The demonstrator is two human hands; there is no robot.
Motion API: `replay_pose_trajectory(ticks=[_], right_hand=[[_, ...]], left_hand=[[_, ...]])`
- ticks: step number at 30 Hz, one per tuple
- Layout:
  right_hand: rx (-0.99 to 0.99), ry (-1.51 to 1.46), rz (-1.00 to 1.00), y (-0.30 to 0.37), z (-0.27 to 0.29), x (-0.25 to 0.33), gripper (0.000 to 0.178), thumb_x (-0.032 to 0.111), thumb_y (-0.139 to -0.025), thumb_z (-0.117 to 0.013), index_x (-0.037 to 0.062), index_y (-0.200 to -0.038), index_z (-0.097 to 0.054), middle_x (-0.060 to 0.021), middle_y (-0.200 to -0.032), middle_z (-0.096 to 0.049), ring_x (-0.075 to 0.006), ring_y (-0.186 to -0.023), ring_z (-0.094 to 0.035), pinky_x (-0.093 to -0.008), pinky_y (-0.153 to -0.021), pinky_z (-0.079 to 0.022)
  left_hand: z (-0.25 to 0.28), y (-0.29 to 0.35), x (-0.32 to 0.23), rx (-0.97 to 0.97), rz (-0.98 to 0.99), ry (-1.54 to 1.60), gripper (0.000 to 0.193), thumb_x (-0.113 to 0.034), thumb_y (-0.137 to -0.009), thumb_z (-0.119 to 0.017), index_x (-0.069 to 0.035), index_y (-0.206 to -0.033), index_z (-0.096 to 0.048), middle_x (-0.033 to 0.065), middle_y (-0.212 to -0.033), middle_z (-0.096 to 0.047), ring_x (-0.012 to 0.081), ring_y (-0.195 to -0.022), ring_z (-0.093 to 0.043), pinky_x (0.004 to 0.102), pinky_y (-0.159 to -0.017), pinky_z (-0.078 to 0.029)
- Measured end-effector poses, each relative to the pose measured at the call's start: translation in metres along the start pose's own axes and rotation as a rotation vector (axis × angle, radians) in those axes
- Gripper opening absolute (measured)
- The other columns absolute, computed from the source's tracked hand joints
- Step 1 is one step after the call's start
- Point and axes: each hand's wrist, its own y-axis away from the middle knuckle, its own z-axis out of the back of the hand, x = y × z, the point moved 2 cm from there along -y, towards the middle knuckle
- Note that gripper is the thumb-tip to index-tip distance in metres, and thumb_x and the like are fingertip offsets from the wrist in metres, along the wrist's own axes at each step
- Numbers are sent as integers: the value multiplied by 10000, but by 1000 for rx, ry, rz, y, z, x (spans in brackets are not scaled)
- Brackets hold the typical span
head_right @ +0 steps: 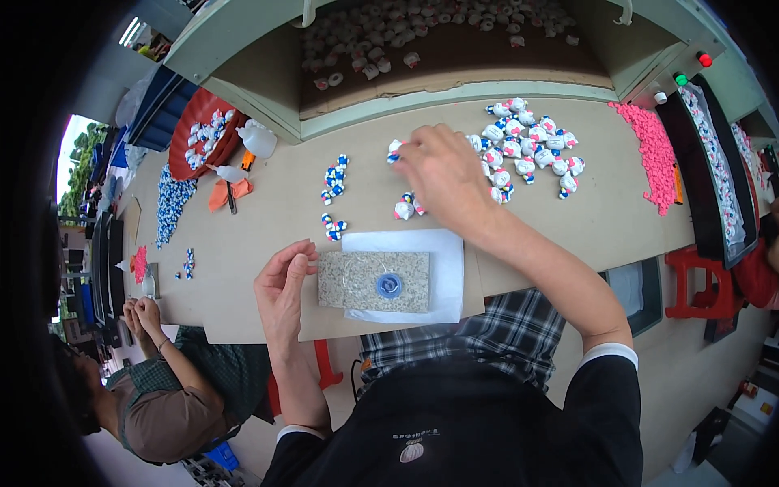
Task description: The person assembles toy figurines by dipping small component parts into adhesive in a cap container and attaching them to figurine bodies by hand, placing the assembled figurines into a pile and refilling adhesive with a squeeze bottle.
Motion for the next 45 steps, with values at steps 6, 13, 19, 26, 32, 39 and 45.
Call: replay_pose_trajectory(ticks=[6, 13, 19, 26, 32, 39, 45], right_hand=[[-33, 163, 218, 6, -38, 14, 383, 272, -776, -608, 68, -1094, -542, -120, -1096, -518, -286, -1082, -445, -406, -887, -361], [12, 350, 55, 7, -8, -40, 235, 228, -795, -585, 50, -946, -566, -132, -1056, -534, -276, -1046, -470, -393, -866, -358], [-79, 477, -43, 15, 15, -86, 193, 199, -792, -590, 48, -912, -583, -128, -1038, -544, -273, -1034, -483, -391, -864, -364], [-169, 470, -60, 14, 21, -81, 329, 319, -753, -633, 8, -853, -604, -142, -1048, -541, -274, -1053, -466, -411, -895, -344], [-149, 363, -69, 18, 19, -82, 277, 260, -730, -655, 8, -836, -611, -142, -1043, -542, -274, -1054, -461, -407, -896, -344], [-141, 308, -58, 16, 21, -80, 234, 212, -720, -656, 11, -830, -609, -138, -1032, -545, -263, -1057, -462, -396, -887, -349], [-279, 282, 117, 9, 32, -66, 174, 101, -701, -662, 49, -863, -623, -107, -1027, -554, -254, -1025, -485, -384, -858, -365]], left_hand=[[2, -15, -3, -26, -34, -90, 212, -136, -875, -575, 14, -1018, -617, 66, -938, -632, 113, -844, -577, 231, -738, -461], [8, -38, -5, -33, -19, -373, 219, -165, -853, -595, -11, -1005, -635, 64, -902, -638, 106, -801, -569, 233, -708, -458], [-12, -91, -19, 40, -144, -547, 228, -170, -822, -613, -21, -992, -639, 103, -912, -643, 191, -797, -607, 275, -702, -473], [-95, -225, -8, -49, -426, -1102, 615, -423, -752, -658, -53, -1209, -477, 208, -1136, -497, 346, -1115, -410, 419, -927, -353], [-144, -270, -3, -189, -731, -1057, 605, -484, -731, -642, -80, -1157, -494, 160, -1076, -525, 352, -1112, -412, 506, -912, -348], [-136, -284, -1, -44, -976, -1019, 297, -270, -830, -551, -141, -1097, -528, 136, -936, -598, 322, -848, -579, 414, -709, -477], [-119, -265, -14, -88, -799, -1066, 197, -217, -833, -515, -101, -990, -541, 150, -863, -606, 330, -802, -599, 419, -626, -489]])
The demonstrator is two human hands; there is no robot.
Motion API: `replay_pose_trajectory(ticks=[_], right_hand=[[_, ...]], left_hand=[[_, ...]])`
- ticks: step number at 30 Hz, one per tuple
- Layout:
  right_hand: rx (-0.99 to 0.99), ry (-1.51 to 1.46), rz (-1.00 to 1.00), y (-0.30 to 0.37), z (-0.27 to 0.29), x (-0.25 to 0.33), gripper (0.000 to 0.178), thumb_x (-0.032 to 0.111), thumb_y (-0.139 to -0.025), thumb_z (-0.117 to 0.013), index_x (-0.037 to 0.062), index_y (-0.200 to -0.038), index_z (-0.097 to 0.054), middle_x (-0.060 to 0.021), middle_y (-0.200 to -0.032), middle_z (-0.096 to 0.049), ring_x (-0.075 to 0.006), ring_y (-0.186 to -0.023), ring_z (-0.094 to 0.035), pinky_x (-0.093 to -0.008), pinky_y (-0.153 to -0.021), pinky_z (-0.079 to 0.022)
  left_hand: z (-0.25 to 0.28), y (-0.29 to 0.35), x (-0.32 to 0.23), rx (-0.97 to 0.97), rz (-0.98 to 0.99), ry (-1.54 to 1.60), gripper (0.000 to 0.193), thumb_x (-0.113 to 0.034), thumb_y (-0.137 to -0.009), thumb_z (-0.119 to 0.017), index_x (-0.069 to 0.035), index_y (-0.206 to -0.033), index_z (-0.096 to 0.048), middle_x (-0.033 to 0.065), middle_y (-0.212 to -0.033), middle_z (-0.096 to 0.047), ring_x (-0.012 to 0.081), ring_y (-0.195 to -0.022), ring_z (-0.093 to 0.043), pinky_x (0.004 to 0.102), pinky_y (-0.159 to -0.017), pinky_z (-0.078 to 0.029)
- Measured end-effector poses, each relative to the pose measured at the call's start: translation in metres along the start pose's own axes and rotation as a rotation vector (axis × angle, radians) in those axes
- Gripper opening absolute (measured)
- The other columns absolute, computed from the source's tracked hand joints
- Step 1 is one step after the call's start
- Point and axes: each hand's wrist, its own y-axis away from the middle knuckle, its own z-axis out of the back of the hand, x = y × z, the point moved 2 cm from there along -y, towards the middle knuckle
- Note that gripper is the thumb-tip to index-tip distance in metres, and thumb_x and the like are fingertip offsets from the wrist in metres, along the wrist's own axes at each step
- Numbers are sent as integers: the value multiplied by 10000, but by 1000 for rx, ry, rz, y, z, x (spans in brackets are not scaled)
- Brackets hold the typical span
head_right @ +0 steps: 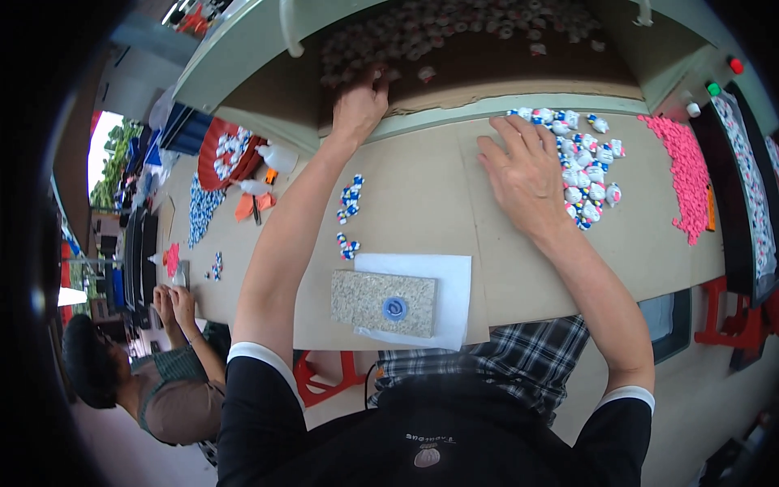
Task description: The person assembles toy figurines by dipping small component parts into adhesive in a cap container and attaching them to figurine bodies by hand, placing the assembled figurines into a pile and refilling adhesive with a squeeze bottle.
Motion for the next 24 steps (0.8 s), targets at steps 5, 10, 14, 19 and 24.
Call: replay_pose_trajectory(ticks=[5, 10, 14, 19, 24], right_hand=[[101, -265, 22, -2, -14, 21, 167, 64, -731, -627, 33, -895, -627, -104, -968, -586, -263, -915, -548, -362, -779, -426], [386, -623, -135, -32, -75, 81, 219, 84, -820, -557, -15, -1011, -596, -132, -925, -600, -283, -840, -580, -337, -767, -454], [424, -553, -117, -45, -97, 105, 226, 95, -814, -568, 1, -1018, -597, -121, -904, -603, -277, -817, -583, -339, -744, -455], [625, -665, -261, -52, -81, 102, 190, 99, -791, -604, 31, -968, -614, -111, -851, -589, -273, -759, -573, -346, -681, -458], [546, -476, 77, -35, -61, 90, 149, 71, -774, -600, 33, -915, -633, -118, -805, -583, -279, -776, -572, -351, -692, -465]], left_hand=[[76, 71, 2, 179, 1045, 1885, 205, -257, -908, -476, -81, -1009, -502, 5, -679, -477, 77, -474, -319, 222, -445, -256], [131, 174, 9, 7, 1181, 2227, 254, -250, -936, -408, -55, -1085, -476, 23, -715, -480, 90, -513, -327, 212, -415, -260], [154, 223, -5, -4, 1205, 2300, 312, -239, -937, -412, -41, -1174, -451, 57, -832, -523, 106, -563, -382, 194, -365, -297], [157, 245, -15, 25, 1152, 2240, 345, -239, -938, -422, -37, -1217, -437, 74, -885, -555, 98, -591, -437, 185, -356, -312], [158, 249, -23, -9, 1154, 2050, 353, -257, -945, -413, -15, -1201, -449, 76, -876, -553, 81, -598, -445, 180, -365, -320]])
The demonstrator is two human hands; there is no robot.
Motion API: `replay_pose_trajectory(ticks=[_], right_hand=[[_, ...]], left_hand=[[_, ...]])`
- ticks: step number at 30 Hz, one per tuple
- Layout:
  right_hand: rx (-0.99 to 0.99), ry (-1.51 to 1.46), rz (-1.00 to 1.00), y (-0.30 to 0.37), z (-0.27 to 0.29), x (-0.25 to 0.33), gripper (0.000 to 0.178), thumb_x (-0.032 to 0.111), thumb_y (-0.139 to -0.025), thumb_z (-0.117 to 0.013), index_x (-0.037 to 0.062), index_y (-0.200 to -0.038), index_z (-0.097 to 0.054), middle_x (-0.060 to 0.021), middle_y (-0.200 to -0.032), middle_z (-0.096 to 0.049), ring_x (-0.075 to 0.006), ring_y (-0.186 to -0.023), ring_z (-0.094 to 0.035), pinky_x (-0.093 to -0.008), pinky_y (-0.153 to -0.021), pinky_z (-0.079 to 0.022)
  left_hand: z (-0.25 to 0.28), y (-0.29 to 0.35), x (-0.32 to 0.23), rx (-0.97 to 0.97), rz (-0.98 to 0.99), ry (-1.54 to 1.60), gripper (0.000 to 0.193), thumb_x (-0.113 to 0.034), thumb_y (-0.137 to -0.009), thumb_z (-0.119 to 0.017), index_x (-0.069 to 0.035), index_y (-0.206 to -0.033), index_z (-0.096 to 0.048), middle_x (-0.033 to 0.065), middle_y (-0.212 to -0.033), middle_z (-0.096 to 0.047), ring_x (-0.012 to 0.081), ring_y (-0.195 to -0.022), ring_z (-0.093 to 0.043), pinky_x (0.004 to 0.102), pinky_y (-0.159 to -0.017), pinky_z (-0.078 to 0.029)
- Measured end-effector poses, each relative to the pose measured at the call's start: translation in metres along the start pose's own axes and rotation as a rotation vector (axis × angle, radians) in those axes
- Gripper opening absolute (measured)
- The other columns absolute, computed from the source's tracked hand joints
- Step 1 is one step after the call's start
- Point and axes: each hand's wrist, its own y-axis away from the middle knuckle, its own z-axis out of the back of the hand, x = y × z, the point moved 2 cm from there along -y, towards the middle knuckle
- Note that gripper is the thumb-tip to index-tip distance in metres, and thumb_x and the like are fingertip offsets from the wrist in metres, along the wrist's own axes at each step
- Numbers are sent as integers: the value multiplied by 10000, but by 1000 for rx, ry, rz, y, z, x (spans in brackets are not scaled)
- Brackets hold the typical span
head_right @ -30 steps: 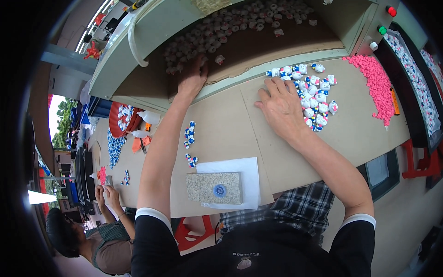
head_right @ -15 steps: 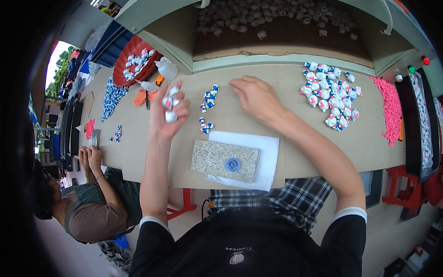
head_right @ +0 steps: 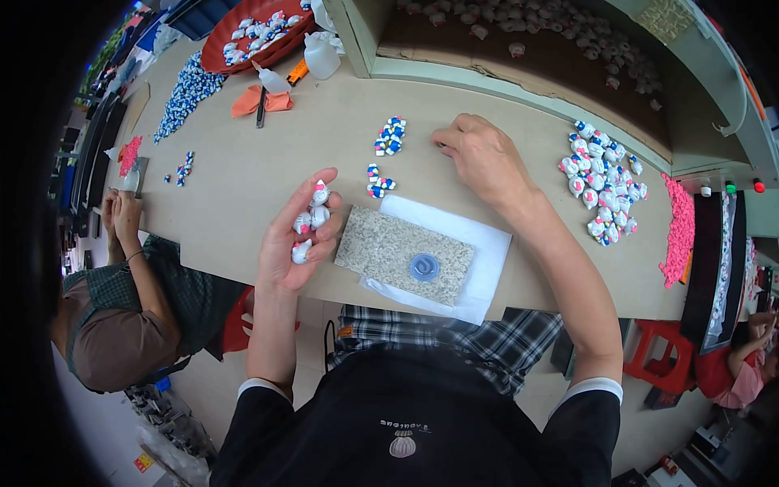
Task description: The person assembles toy figurines by dipping small component parts into adhesive in a cap container and attaching them to figurine bodies by hand, placing the assembled figurines into a pile and refilling adhesive with a squeeze bottle.
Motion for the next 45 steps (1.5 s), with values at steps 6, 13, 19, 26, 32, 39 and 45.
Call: replay_pose_trajectory(ticks=[6, 13, 19, 26, 32, 39, 45], right_hand=[[-108, -46, 6, 11, -8, 4, 180, 33, -764, -601, 26, -939, -639, -129, -818, -602, -289, -769, -585, -351, -693, -476], [-164, -104, -217, 17, 1, 0, 163, 16, -762, -598, 1, -914, -655, -135, -831, -623, -267, -731, -599, -323, -674, -476], [-8, -410, -256, 34, 23, 27, 176, 43, -764, -624, 3, -932, -654, -101, -802, -615, -183, -704, -587, -293, -651, -462], [282, -355, -1, 72, 36, 81, 231, -18, -696, -658, -8, -927, -648, -103, -848, -613, -217, -766, -598, -316, -666, -497], [437, -64, 112, 71, 32, 97, 311, -96, -614, -592, -26, -915, -628, -113, -854, -586, -255, -781, -578, -340, -684, -491], [441, -5, 154, 67, 32, 103, 359, -102, -566, -567, -28, -914, -616, -121, -835, -565, -256, -797, -565, -352, -690, -482], [432, -182, 26, 70, 26, 95, 233, -76, -642, -606, -46, -870, -642, -141, -866, -594, -252, -771, -590, -320, -682, -487]], left_hand=[[-15, 6, 9, 23, -3, 1, 377, -271, -953, -395, -21, -1233, -435, 73, -866, -551, 77, -594, -442, 176, -369, -315], [-11, 14, 19, -16, -36, -61, 385, -269, -955, -401, -17, -1244, -430, 70, -910, -560, 58, -601, -434, 166, -375, -316], [-16, 27, 21, -32, 8, -222, 359, -259, -939, -454, -3, -1188, -490, 59, -887, -549, 42, -592, -418, 158, -386, -314], [-15, 35, 32, -13, 11, -265, 294, -188, -908, -522, -28, -1154, -531, 79, -898, -582, 15, -582, -403, 145, -398, -297], [-25, 35, 36, -22, 39, -302, 264, -148, -888, -548, -33, -1126, -546, 84, -914, -602, 7, -564, -403, 145, -401, -304], [-18, 39, 39, 4, 47, -339, 256, -122, -885, -543, -18, -1119, -537, 97, -902, -599, 33, -545, -433, 150, -387, -327], [-24, 39, 40, -51, 8, -300, 268, -98, -844, -610, -5, -1092, -569, 11, -791, -566, 10, -540, -406, 156, -401, -296]])
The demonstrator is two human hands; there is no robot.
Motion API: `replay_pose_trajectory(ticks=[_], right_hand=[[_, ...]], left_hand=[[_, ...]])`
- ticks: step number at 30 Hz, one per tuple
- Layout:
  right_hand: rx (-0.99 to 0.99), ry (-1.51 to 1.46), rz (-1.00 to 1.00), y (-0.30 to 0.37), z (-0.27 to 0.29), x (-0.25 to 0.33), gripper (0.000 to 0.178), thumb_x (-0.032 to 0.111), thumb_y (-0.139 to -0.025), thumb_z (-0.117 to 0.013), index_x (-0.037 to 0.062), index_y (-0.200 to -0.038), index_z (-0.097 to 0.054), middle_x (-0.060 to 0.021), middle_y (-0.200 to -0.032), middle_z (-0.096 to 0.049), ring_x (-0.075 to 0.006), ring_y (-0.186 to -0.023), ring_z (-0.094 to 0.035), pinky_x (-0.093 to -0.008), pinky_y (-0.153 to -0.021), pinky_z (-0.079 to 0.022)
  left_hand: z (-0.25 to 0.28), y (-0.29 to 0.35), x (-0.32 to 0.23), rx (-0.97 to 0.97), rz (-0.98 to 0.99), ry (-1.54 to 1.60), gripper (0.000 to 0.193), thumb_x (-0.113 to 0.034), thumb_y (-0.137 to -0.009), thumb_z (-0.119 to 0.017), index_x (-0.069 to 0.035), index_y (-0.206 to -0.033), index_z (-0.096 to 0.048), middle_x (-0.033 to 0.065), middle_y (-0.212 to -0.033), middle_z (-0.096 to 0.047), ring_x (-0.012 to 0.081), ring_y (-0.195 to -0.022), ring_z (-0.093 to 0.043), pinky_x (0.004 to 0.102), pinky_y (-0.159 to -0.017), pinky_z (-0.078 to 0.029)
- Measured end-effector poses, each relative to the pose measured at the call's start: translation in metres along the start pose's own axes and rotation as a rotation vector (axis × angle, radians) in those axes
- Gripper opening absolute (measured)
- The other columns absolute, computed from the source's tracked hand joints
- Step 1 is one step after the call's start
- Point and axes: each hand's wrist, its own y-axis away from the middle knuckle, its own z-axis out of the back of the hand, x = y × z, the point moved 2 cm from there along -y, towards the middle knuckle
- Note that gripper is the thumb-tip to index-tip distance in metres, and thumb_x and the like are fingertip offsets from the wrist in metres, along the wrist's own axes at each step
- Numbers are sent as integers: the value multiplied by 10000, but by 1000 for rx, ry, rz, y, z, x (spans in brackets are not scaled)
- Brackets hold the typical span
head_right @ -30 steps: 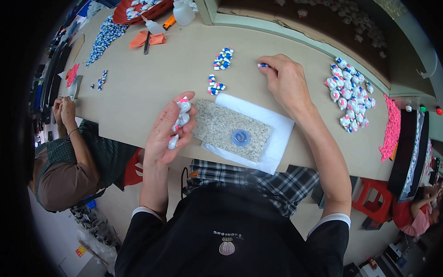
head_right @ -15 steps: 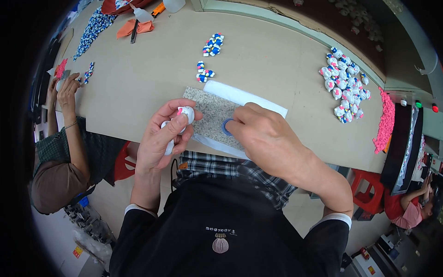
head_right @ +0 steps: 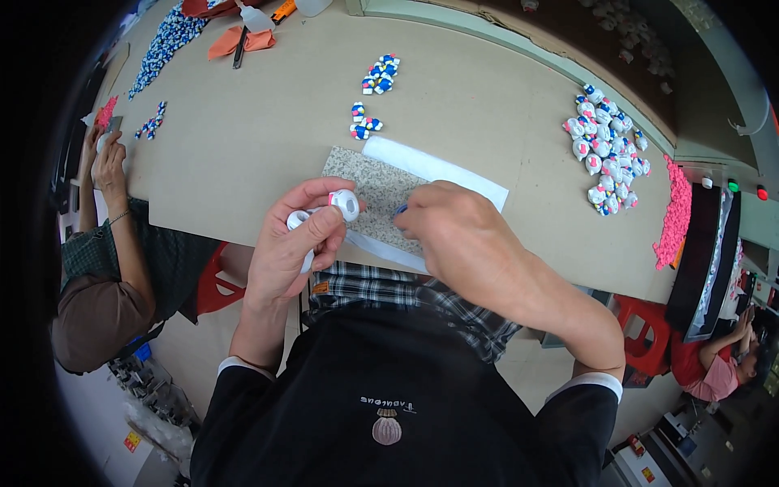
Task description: The person assembles toy figurines by dipping small component parts into adhesive in a cap container and attaching them to figurine bodies by hand, placing the assembled figurines into a pile and refilling adhesive with a squeeze bottle.
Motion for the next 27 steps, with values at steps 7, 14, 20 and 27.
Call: replay_pose_trajectory(ticks=[7, 14, 20, 27], right_hand=[[-323, -878, -323, 20, -7, -28, 177, -19, -765, -637, -13, -939, -667, -94, -908, -628, -143, -808, -600, -247, -709, -503], [-469, -1025, -224, 25, -3, -21, 192, -7, -759, -651, 20, -947, -676, -96, -906, -633, -135, -790, -598, -245, -681, -489], [-436, -813, -177, 26, -2, -17, 189, -6, -759, -654, 14, -946, -675, -98, -913, -622, -137, -813, -594, -221, -707, -486], [-522, -923, -217, 30, -21, -20, 188, -5, -748, -656, 46, -926, -688, -69, -875, -630, -114, -793, -581, -232, -680, -466]], left_hand=[[-12, 0, 4, -6, -46, -49, 287, -90, -832, -625, -9, -1103, -583, -4, -763, -558, 9, -567, -427, 151, -426, -300], [-28, -5, 12, 3, -48, -157, 296, -125, -795, -676, -34, -1071, -613, -25, -715, -535, 14, -578, -439, 154, -448, -312], [-32, -7, 17, 36, -120, -155, 273, -58, -784, -673, -13, -1047, -613, -10, -729, -563, 15, -585, -450, 152, -473, -336], [-38, -11, 18, 72, -278, -278, 248, 13, -775, -652, 15, -1020, -615, 56, -824, -639, 78, -734, -595, 184, -656, -464]])
